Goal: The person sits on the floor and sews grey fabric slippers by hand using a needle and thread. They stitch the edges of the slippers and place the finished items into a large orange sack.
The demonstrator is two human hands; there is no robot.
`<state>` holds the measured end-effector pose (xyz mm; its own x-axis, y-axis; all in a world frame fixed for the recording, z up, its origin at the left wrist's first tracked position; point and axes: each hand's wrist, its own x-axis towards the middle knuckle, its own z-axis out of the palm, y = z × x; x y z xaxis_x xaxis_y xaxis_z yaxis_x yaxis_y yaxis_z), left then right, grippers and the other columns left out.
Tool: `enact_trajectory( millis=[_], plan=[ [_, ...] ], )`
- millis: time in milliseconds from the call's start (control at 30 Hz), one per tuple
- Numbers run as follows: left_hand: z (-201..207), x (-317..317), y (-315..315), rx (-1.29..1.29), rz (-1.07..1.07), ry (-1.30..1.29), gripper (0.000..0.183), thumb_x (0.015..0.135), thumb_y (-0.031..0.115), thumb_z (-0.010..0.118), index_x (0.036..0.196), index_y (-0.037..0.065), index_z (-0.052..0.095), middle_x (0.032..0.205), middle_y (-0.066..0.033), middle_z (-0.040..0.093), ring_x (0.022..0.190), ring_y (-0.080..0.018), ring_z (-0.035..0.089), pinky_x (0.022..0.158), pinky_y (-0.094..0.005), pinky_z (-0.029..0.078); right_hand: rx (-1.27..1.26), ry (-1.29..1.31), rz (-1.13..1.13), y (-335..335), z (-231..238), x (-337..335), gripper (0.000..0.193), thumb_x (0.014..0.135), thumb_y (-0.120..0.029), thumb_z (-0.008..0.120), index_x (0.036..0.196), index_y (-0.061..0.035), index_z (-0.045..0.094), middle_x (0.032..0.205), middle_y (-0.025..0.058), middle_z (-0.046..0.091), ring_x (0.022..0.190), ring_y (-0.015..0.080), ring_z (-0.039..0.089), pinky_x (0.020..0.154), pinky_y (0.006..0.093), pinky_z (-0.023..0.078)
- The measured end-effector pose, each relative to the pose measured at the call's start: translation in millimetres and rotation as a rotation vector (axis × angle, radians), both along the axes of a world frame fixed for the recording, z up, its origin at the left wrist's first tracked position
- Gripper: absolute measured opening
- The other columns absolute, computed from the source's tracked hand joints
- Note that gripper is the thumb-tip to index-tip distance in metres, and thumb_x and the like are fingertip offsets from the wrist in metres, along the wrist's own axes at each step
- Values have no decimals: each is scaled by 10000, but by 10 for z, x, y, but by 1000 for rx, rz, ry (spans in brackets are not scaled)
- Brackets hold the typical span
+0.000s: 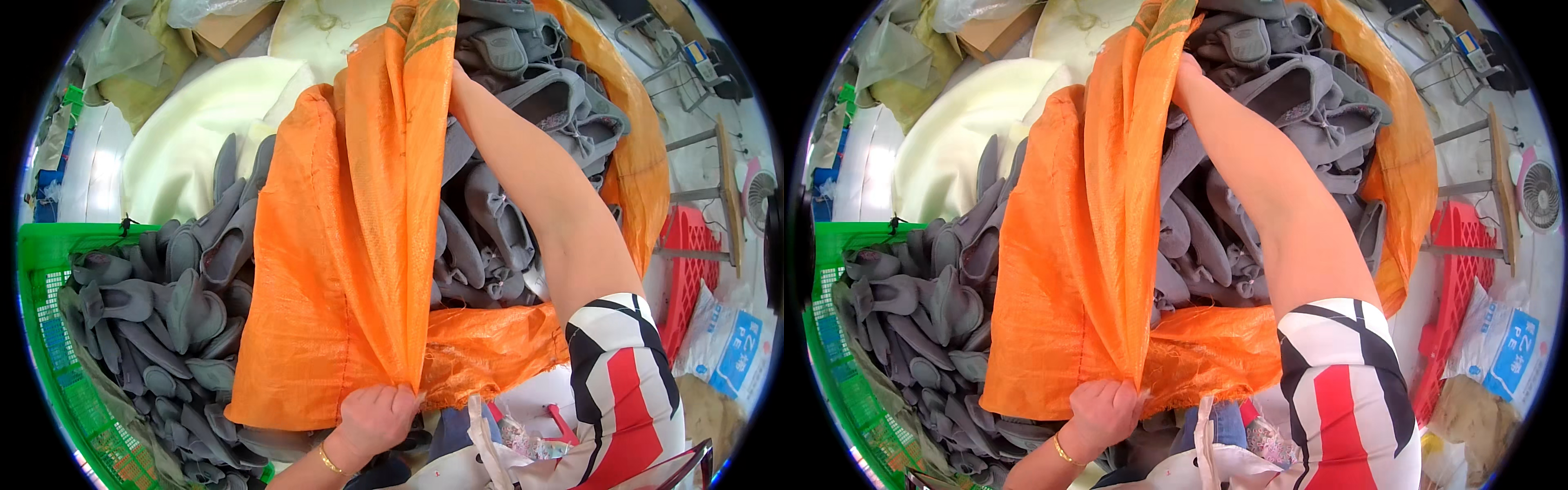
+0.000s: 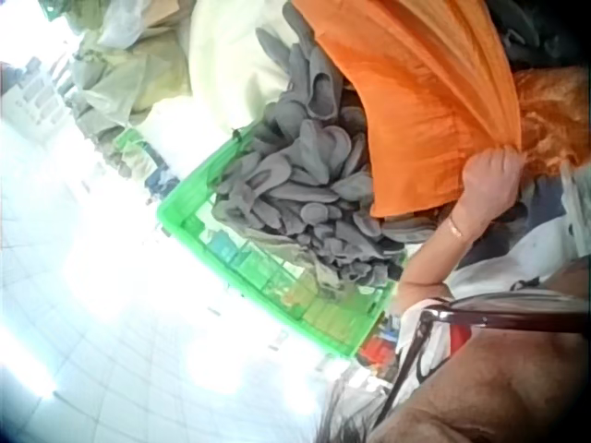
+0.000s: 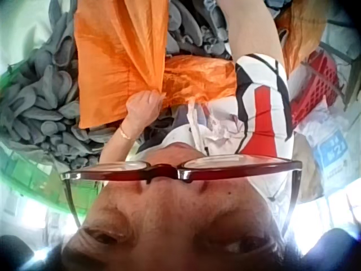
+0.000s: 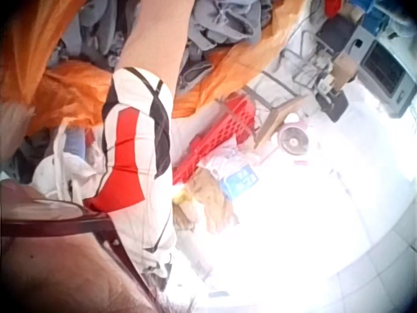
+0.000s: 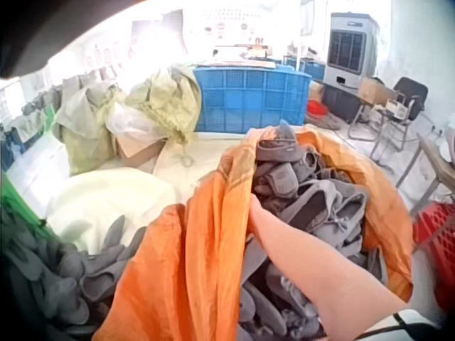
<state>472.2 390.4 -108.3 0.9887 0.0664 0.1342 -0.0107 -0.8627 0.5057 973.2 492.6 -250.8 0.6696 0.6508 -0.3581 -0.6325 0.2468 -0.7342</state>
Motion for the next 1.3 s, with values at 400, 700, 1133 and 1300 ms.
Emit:
enact_trajectory(
  millis=[400, 700, 1133, 1300],
  plan=[
    [-496, -147, 168, 259, 93, 165, 209, 865, 226, 648, 762, 104, 514, 642, -30, 524, 587, -207, 568, 513, -333, 468, -482, -921, -211, -1354, 1251, -168, 323, 900, -285, 577, 954, 22, 663, 778, 17, 585, 708, 108, 520, 637, 282, 424],
    [-938, -411, 229, 245, 179, 317, 214, 879, 221, 636, 764, 93, 509, 638, -83, 560, 605, -256, 600, 555, -383, 496, -534, -1477, 71, -2569, 1755, -1812, 129, 954, -107, 532, 913, -2, 594, 754, 112, 500, 710, 258, 513, 678, 350, 437],
    [-1010, -378, 307, 205, 258, 353, 218, 894, 201, 610, 750, 65, 519, 662, -124, 586, 637, -302, 615, 553, -408, 507, -197, -1689, 435, -2353, 2055, -2470, 137, 831, -122, 667, 794, -46, 559, 710, 106, 457, 636, 322, 515, 558, 424, 436],
    [-1046, -437, 365, 169, 303, 399, 234, 914, 213, 590, 770, 45, 515, 679, -148, 582, 643, -331, 605, 559, -438, 494, -293, -1666, 262, -2322, 2013, -2423, 106, 823, -115, 653, 773, -79, 567, 724, 69, 462, 605, 264, 499, 513, 386, 417]
  ],
)
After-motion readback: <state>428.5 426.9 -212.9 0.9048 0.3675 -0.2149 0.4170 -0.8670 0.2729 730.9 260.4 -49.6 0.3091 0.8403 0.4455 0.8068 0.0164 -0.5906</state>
